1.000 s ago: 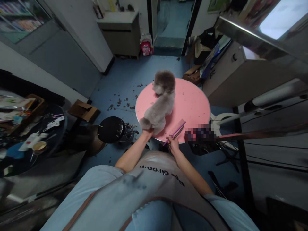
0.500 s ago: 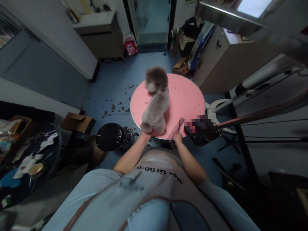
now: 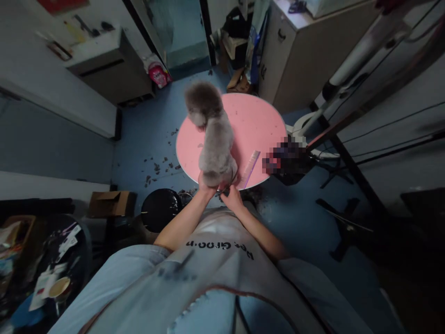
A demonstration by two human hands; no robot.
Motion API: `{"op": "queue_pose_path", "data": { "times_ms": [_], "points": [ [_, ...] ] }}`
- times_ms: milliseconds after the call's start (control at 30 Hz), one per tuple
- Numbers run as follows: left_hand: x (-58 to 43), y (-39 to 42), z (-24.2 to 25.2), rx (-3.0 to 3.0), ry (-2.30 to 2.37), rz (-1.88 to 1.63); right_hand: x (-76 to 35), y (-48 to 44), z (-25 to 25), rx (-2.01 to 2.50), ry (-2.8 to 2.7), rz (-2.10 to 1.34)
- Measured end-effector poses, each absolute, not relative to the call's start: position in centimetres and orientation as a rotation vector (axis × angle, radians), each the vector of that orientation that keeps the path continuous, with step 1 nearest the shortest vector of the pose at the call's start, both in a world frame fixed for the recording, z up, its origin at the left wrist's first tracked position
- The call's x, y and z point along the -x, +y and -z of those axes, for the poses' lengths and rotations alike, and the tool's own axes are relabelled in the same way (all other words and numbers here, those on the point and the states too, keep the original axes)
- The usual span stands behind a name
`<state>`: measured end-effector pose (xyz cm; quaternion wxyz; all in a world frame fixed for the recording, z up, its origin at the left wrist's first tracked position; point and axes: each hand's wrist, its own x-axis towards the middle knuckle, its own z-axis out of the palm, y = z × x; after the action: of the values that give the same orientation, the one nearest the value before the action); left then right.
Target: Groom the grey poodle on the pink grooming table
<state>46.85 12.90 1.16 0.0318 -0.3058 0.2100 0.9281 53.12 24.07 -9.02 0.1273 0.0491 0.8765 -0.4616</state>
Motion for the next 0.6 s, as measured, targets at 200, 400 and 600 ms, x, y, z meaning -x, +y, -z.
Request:
{"op": "queue_pose_path", "data": {
  "times_ms": [200,400,600],
  "points": [
    [-47.0,12.2,-1.0,0.870,0.775,-2.768,-52.7,21.9,9.6,-0.081,2.703,1.135],
    [-46.9,12.3,-1.1,0.897,0.831,-2.747,-52.6,20.9,10.1,-0.098,2.721,1.112],
    [-47.0,12.0,-0.6,0.920,0.946,-2.686,-52.1,20.8,10.2,-0.081,2.726,1.116]
  ]
}}
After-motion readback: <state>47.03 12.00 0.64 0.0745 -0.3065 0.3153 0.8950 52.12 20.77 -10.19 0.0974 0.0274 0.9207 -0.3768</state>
